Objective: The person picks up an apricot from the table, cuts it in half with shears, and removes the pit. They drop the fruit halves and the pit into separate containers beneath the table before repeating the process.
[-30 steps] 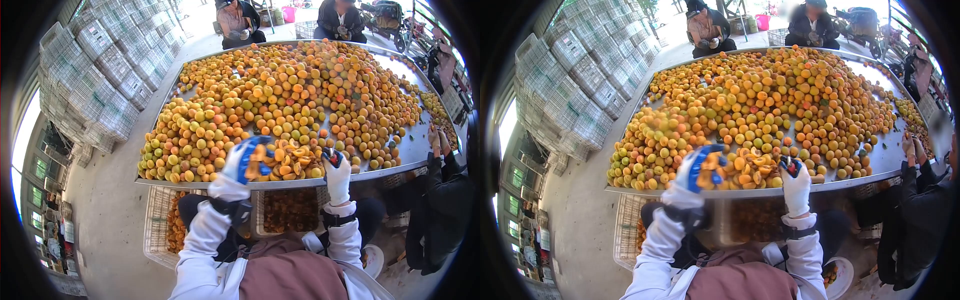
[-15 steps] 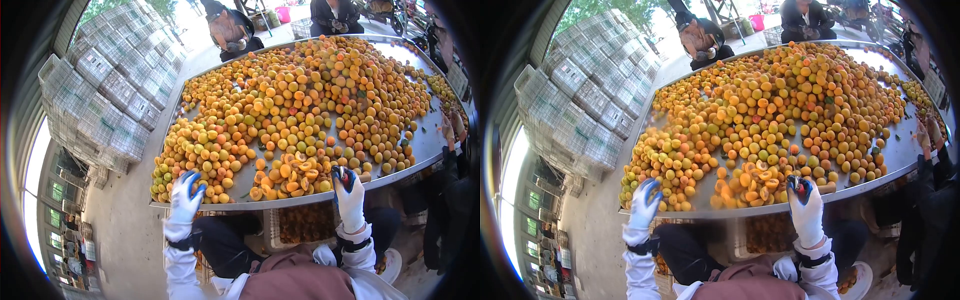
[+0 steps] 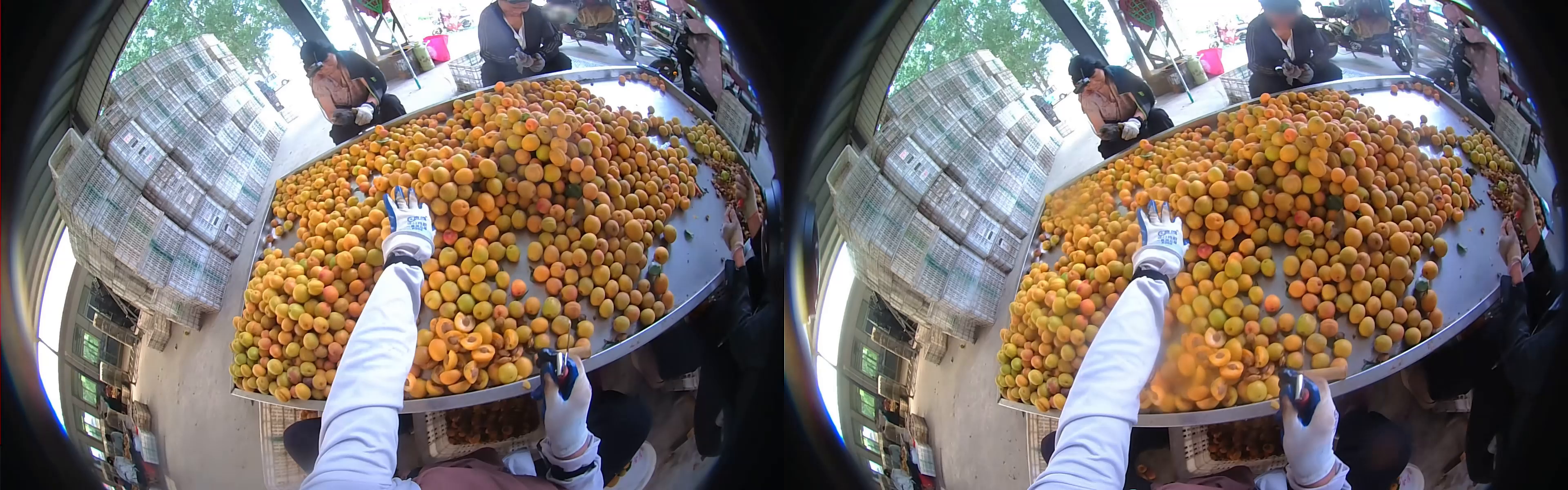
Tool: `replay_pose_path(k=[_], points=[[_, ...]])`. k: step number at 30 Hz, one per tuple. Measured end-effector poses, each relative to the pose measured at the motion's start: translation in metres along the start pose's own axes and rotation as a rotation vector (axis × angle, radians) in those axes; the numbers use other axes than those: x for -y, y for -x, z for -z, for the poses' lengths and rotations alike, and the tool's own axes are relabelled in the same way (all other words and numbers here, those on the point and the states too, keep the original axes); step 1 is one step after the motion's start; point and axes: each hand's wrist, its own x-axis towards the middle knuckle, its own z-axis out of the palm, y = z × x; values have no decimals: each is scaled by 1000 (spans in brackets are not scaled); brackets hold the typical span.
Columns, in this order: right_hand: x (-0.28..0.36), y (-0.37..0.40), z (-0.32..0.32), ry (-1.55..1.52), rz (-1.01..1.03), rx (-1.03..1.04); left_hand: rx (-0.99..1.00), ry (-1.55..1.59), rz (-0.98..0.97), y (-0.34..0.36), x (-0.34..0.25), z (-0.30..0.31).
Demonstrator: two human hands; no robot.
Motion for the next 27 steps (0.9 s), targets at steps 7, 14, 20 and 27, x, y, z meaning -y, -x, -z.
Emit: replay_pose_path(k=[7, 14, 20, 27], points=[[2, -2, 0, -45, -46, 88, -63, -29, 31, -11, -7, -31], [-7, 9, -4, -54, -69, 208, 145, 2140, -73, 145, 25, 36], [0, 30, -39, -21, 121, 342, 218, 2706, -102, 264, 0, 69], [4, 44, -66, 27, 192, 407, 94, 2775, -253, 313, -14, 75]])
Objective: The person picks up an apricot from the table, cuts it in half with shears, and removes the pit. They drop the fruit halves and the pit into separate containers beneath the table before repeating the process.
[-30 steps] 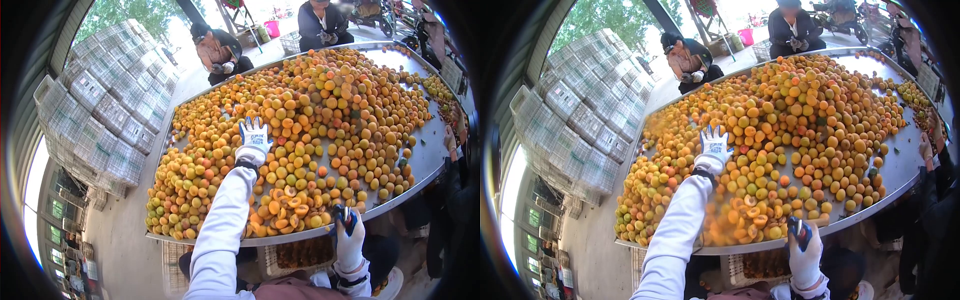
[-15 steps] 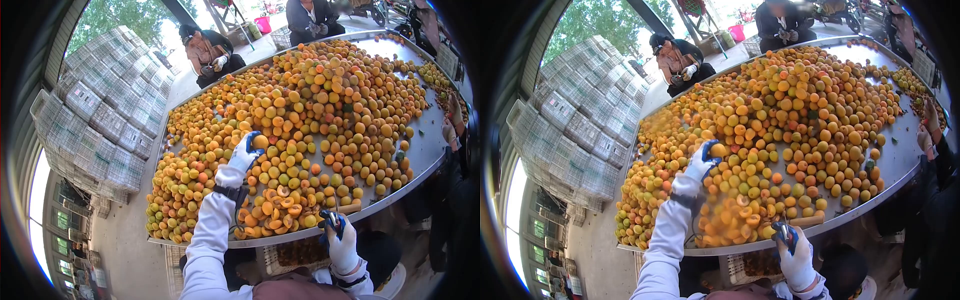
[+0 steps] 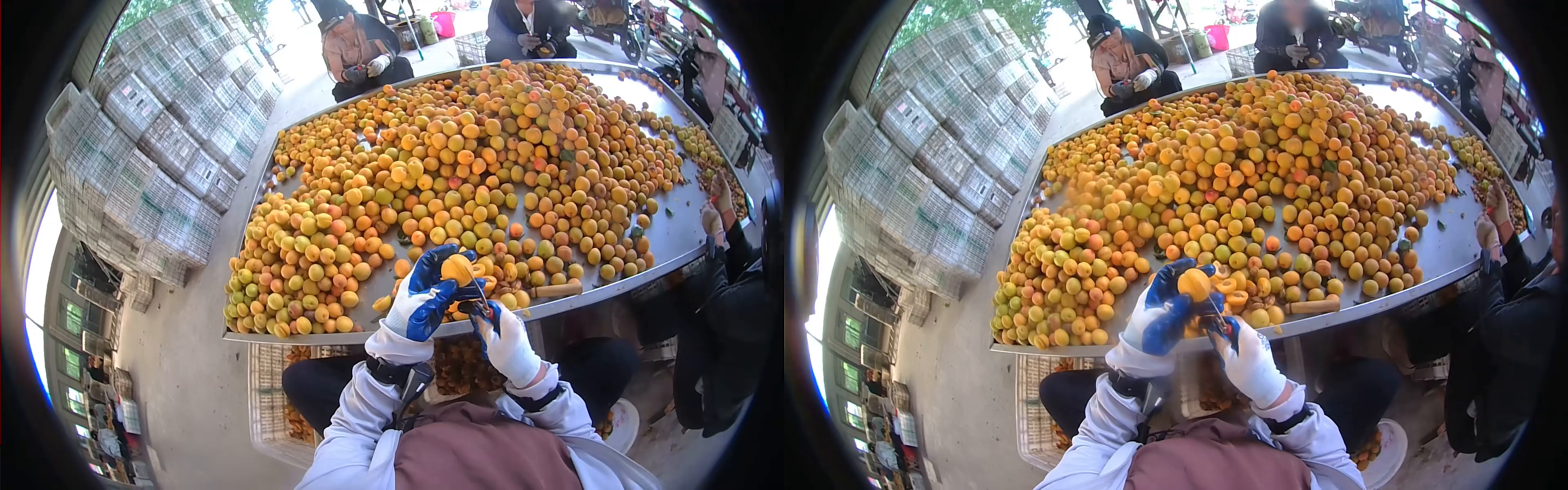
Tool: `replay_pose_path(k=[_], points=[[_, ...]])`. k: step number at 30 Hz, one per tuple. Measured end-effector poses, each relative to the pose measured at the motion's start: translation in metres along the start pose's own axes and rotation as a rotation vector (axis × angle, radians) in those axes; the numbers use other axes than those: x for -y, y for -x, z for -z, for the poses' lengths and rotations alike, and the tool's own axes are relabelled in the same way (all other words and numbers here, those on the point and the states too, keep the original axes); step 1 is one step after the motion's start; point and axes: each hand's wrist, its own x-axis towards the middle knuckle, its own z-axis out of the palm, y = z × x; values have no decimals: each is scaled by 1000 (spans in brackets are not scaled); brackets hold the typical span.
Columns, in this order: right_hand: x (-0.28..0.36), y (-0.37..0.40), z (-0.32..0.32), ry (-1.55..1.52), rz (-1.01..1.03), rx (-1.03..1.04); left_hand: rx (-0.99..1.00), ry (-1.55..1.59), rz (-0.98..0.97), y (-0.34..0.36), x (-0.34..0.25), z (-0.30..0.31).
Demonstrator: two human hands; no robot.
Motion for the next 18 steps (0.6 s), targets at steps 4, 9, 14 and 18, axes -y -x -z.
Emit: replay_pose_path(k=[4, 9, 14, 18], points=[[-6, 5, -7, 59, 36, 10, -67, -31, -61, 9, 3, 0], [-13, 9, -14, 59, 123, 6, -54, 16, -18, 17, 7, 4], [-18, 14, -18, 106, 127, -15, -44, 109, 14, 20, 12, 0], [-20, 16, -23, 166, 89, -64, -25, 78, 47, 20, 14, -7]])
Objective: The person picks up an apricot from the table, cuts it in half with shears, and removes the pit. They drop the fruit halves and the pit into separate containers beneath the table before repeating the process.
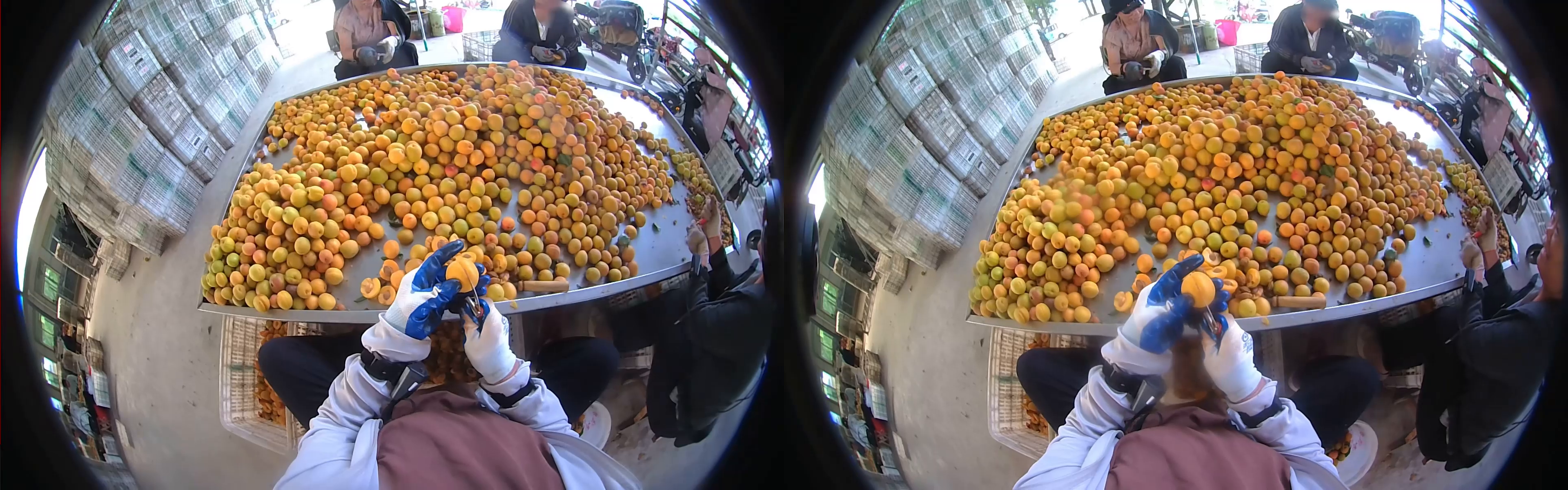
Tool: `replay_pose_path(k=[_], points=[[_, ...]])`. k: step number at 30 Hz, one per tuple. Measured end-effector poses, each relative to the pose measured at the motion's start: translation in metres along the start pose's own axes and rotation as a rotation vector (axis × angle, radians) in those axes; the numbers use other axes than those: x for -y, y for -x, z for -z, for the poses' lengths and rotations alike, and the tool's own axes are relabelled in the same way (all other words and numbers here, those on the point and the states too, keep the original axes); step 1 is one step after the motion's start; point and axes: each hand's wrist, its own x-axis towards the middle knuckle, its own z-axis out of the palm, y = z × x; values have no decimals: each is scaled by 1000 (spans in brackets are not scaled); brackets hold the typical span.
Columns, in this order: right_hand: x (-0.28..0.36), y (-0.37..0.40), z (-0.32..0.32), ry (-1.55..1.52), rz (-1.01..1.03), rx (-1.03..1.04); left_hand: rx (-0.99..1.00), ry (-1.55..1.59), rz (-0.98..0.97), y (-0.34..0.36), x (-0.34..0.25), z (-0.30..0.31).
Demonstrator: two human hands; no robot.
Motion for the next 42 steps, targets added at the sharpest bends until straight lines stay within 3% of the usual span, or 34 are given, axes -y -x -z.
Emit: replay_pose_path(k=[6, 9, 10, 12, 13, 16, 17, 18, 20, 21, 23, 27, 29, 30, 32, 33, 38, 41, 42], points=[[-2, -4, 16, -14, 46, 42, 51, -272, -72, -6, -7, 4], [6, -12, 34, -6, 42, 173, 166, -807, -183, -9, -35, -4], [5, -11, 34, -3, 44, 177, 163, -804, -186, -8, -43, -12], [2, -12, 31, 34, 77, 140, 248, -1145, -161, -6, -55, -25], [2, -11, 29, 36, 81, 141, 322, -1277, -318, -12, -45, -17], [1, -9, 22, -20, 127, 39, 223, -1002, -349, -5, -41, -28], [-4, -8, 18, -38, 118, -3, 135, -509, -340, -5, -16, -22], [-6, -6, 16, -55, 106, -43, 141, -508, -343, -3, 2, -16], [-6, -4, 15, -11, 116, -45, -98, -209, -221, 2, 25, -6], [-6, -2, 14, 22, 106, -33, -99, -205, -229, 2, 28, -1], [-16, 0, 10, 32, 85, -6, -107, -394, 19, 6, 36, 9], [-16, -2, 8, -3, 144, -51, -194, -422, -33, 6, 29, -8], [-20, -2, 9, -86, 137, -40, -140, -843, -267, 5, 19, -14], [-22, 0, 10, -82, 132, -41, -138, -839, -263, 3, 13, -15], [-26, 2, 14, -54, 34, 19, -7, -1226, -513, -4, -1, -14], [-25, 2, 16, -50, 30, 21, 13, -1330, -493, -5, -9, -14], [-15, 2, 19, -43, 51, 51, 88, -1237, -523, -11, -7, -5], [-20, 2, 13, -32, 28, 4, -12, -460, -211, -3, 22, -7], [-19, 2, 12, -31, 30, 4, -12, -459, -213, -1, 34, -3]])
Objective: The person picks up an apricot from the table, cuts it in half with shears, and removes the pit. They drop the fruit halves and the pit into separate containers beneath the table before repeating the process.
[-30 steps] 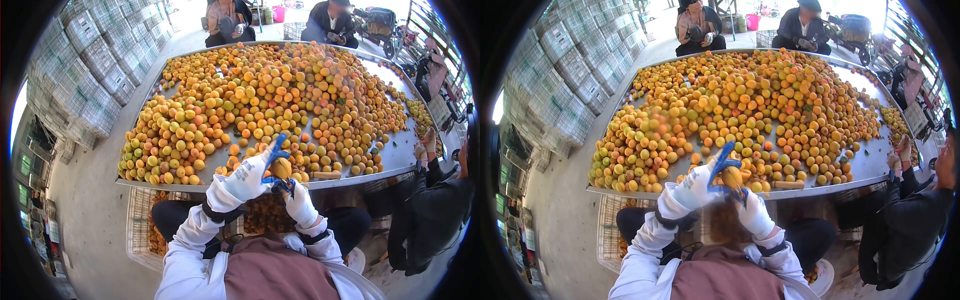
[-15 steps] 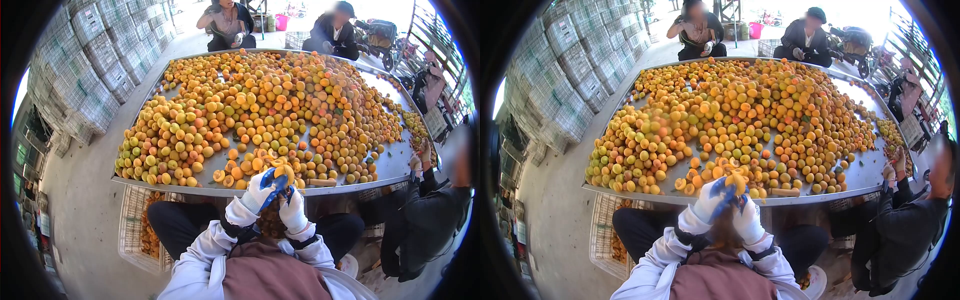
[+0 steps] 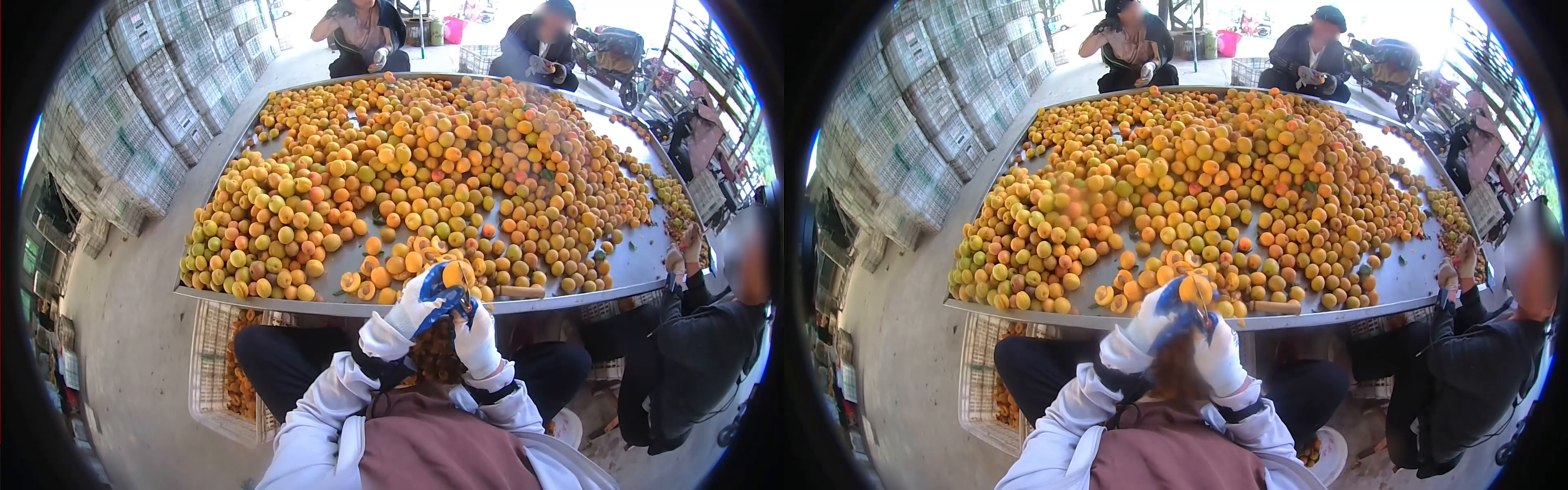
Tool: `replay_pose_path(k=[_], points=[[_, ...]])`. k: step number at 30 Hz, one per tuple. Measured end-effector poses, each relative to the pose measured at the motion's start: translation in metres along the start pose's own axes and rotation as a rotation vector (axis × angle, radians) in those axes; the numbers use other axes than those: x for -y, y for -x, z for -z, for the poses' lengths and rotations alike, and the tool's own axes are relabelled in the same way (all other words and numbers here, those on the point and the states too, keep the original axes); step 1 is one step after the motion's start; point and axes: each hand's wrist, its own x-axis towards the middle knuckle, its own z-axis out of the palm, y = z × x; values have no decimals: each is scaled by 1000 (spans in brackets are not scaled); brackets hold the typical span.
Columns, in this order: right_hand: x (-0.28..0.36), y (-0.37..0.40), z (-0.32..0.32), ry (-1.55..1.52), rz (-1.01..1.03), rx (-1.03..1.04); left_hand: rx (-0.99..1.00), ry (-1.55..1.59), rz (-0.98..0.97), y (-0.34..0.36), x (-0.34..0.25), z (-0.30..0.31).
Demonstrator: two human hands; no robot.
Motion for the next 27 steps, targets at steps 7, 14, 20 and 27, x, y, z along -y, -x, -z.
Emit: replay_pose_path(k=[7, 14, 20, 27], points=[[2, 0, 3, -19, -4, 7, -23, -80, 22, -3, -2, 6], [2, -1, 3, 36, 22, -20, 111, -582, -165, -12, -26, 7], [-1, 1, -7, -491, -423, 113, -113, -581, 29, -13, -4, 5], [21, -8, -4, -953, -718, 280, -106, -514, 86, -16, 10, 19]])
